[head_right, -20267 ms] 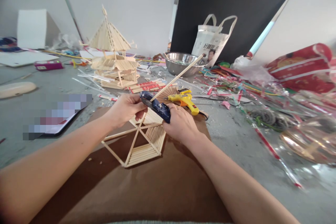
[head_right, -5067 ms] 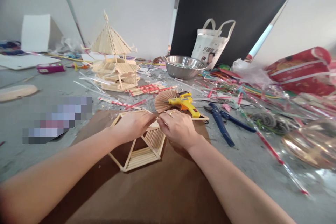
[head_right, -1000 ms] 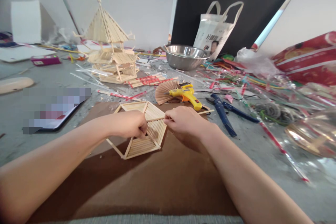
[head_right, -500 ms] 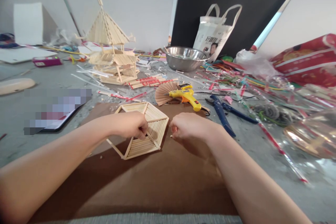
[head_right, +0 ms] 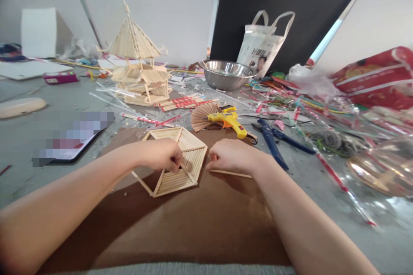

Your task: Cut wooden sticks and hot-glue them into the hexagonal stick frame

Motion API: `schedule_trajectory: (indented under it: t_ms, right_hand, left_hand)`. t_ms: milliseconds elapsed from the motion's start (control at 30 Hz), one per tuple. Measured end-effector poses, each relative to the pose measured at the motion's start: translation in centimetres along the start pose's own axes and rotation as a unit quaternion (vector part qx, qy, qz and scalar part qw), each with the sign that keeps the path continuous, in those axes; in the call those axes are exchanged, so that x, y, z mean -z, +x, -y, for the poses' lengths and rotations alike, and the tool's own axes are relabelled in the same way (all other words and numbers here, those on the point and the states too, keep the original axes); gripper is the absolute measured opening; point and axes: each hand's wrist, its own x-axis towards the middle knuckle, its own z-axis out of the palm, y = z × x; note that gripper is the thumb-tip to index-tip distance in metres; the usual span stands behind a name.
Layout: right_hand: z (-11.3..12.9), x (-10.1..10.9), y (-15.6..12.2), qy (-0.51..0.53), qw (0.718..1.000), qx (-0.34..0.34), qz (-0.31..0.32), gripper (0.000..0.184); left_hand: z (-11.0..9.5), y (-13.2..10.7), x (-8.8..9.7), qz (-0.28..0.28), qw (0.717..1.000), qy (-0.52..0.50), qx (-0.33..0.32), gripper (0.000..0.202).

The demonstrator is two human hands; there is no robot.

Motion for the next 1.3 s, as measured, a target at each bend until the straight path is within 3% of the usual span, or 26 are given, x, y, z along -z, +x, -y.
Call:
schedule_trajectory:
  t_ms: [67,133,267,333,433,533,633,733,833,933,1067,1200,1300]
  right_hand:
    - [-0.5,0.3,0.0,0.0,0.998,-0.038,-0.052,0.034]
    - [-1.4,0.5,0.1,-0.023,0.984,-0.127,-0.122,0.037]
    - [-3.5,0.4,0.6,-0.072,0.917,-0.312,-0.238,0.037]
    - [-4.4,0.0,1.0,-0.073,0.892,-0.363,-0.26,0.042]
    - [-5.4,-0.6,1.6,-0.047,0.889,-0.389,-0.235,0.05]
    - [-5.9,-1.3,2.1,-0.027,0.901,-0.384,-0.199,0.049]
    - [-6.5,-1.7,2.5,-0.015,0.907,-0.368,-0.204,0.045]
    - [-7.0,-1.8,2.6,0.019,0.898,-0.35,-0.267,0.04]
    - [-6.8,-1.4,2.5,0.066,0.869,-0.318,-0.372,0.039]
    - [-5.7,-0.7,2.3,0.236,0.845,-0.258,-0.406,0.035]
    - [-3.9,0.0,1.8,0.518,0.776,-0.178,-0.314,0.022]
    - [-2.8,0.1,1.2,0.627,0.721,-0.086,-0.284,0.022]
    - [-2.2,-0.1,1.0,0.639,0.719,-0.03,-0.271,0.019]
  left_hand:
    - [-0.1,-0.1,0.3,-0.005,1.0,0.014,-0.012,0.014]
    - [-0.1,-0.1,0.5,0.0,1.0,0.014,-0.018,0.016]
    - [0.2,-0.1,0.8,0.02,0.999,-0.02,-0.026,0.017]
    - [0.4,-0.1,0.8,0.023,0.999,-0.036,-0.024,0.017]
    - [0.3,-0.2,0.9,0.025,0.999,-0.047,-0.012,0.018]
    - [0.2,-0.4,1.0,0.022,0.999,-0.039,-0.002,0.017]
    - [0.5,-0.6,1.2,0.021,0.999,-0.039,0.005,0.014]
    - [1.1,-0.7,1.5,0.025,0.994,-0.102,0.006,0.011]
    - [2.0,-0.5,1.7,-0.024,0.976,-0.217,-0.003,0.007]
    - [2.6,0.1,1.7,-0.138,0.924,-0.356,0.011,0.009]
    - [3.1,0.9,1.5,-0.258,0.836,-0.483,0.028,0.011]
    - [3.4,1.2,1.5,-0.3,0.773,-0.557,0.038,0.014]
    - [3.5,1.3,1.5,-0.313,0.728,-0.609,0.035,0.015]
